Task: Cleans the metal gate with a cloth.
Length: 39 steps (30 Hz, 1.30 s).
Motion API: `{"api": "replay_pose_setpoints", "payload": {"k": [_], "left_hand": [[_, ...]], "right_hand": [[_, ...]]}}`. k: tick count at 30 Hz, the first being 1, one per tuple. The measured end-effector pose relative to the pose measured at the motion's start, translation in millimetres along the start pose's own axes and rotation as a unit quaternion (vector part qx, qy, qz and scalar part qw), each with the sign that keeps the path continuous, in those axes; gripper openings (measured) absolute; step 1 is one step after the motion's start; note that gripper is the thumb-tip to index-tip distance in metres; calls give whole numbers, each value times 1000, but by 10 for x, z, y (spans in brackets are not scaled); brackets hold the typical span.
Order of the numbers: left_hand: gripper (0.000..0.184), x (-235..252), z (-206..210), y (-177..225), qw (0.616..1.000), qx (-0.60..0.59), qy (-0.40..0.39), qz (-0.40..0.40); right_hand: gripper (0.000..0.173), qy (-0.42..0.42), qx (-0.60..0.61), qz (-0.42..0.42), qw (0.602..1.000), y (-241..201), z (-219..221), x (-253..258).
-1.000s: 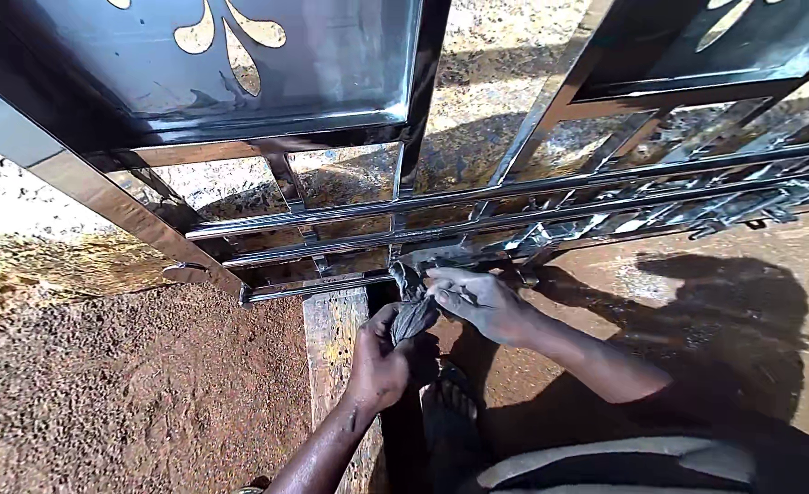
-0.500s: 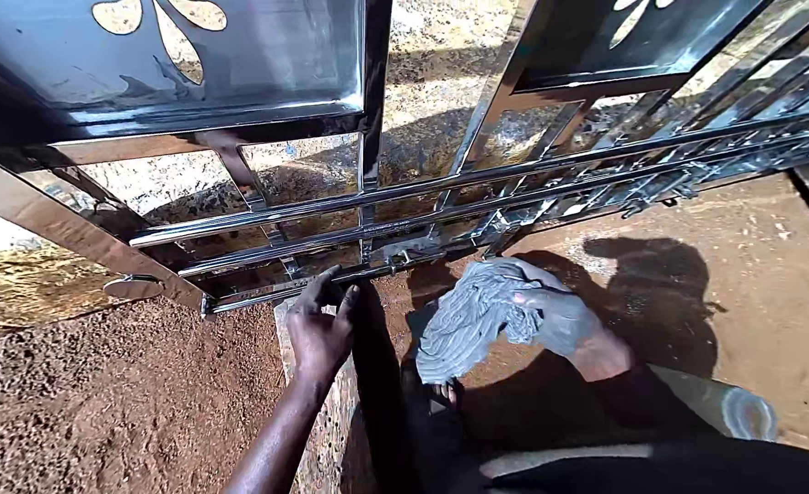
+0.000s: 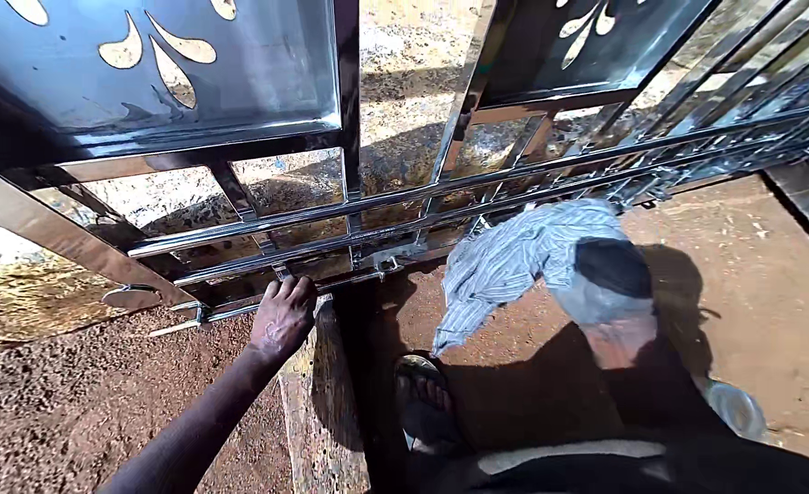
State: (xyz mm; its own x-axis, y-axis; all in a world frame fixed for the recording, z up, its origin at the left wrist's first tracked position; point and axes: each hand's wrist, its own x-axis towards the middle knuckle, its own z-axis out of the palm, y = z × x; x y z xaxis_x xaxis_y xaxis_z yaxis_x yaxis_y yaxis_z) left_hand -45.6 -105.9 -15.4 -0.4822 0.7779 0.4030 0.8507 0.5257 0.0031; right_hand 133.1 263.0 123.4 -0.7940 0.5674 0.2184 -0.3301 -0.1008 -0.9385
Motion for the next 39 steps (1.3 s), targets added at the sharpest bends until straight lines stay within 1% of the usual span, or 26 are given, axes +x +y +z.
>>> {"api": "replay_pose_setpoints", "payload": {"k": [1,2,3,5,6,7,8,10,11,12,14,16,17,19,21,24,26,27,29,31,32,33,35,36,38,39], "left_hand": [[10,-100,-43,-106,1000,6,7,1],[13,-184,-92,-194,1000,9,9,2],[14,-248,-135,-251,1000,11,7,3],[14,-292,-168,-288,1000,16,3,1],[16,-293,-167,-292,1000,14,3,-2],[20,-293,-157,-302,1000,5,4,-8],[23,-292,-147,-318,1000,-5,8,-15],[28,-289,-108,-362,999,-32,17,-31],[31,-305,-62,-372,998,-54,14,-40],[32,-325,5,-387,996,-79,10,-43],[33,-329,145,-434,994,-103,15,-31],[30,-334,211,-453,995,-97,33,-12],[29,-332,225,-466,995,-90,43,-4],[28,-356,254,-490,996,-76,53,3],[29,-385,271,-490,996,-66,63,-7],[31,-366,264,-480,996,-52,70,-17],[29,-369,238,-431,996,-51,69,-17],[28,-355,240,-421,996,-46,73,-17],[27,-334,264,-394,996,-35,83,-14],[27,-317,282,-384,995,-25,92,-12],[27,-309,280,-380,995,-22,97,-11],[27,-302,273,-373,995,-18,102,-11],[27,-294,261,-385,995,-13,102,-11],[27,-300,266,-399,995,-14,101,-12],[24,-326,293,-402,995,-21,93,-16],[23,-327,300,-394,995,-19,95,-18]], "right_hand": [[37,31,-75,18,996,80,280,-27],[37,41,-141,22,989,226,500,-46],[37,28,-205,-1,978,447,649,-68],[37,-32,-348,-104,931,997,821,-115],[38,-83,-417,-148,893,1243,871,-128],[39,-148,-468,-162,856,1410,933,-133],[39,-212,-509,-108,827,1465,1022,-132],[44,-319,-569,61,755,1366,1264,4],[45,-364,-575,115,723,1302,1388,108],[45,-402,-565,161,702,1256,1496,220],[50,-449,-531,257,671,1209,1581,511],[57,-461,-529,344,624,1093,1550,732],[59,-448,-535,361,619,1069,1518,769],[59,-415,-555,346,632,1120,1439,746],[66,-384,-592,353,615,1071,1477,735],[61,-355,-614,321,628,1120,1551,744],[58,-336,-627,325,624,1210,1600,697],[51,-331,-633,310,628,1230,1632,676],[44,-324,-638,250,652,1283,1641,612],[44,-318,-633,231,667,1302,1679,579],[44,-319,-637,230,663,1297,1690,567],[42,-329,-646,242,644,1249,1703,561],[39,-370,-669,293,574,1092,1744,609],[41,-386,-670,299,559,1051,1728,632],[45,-398,-670,291,555,1021,1690,649],[46,-394,-665,277,571,1035,1679,652]]}}
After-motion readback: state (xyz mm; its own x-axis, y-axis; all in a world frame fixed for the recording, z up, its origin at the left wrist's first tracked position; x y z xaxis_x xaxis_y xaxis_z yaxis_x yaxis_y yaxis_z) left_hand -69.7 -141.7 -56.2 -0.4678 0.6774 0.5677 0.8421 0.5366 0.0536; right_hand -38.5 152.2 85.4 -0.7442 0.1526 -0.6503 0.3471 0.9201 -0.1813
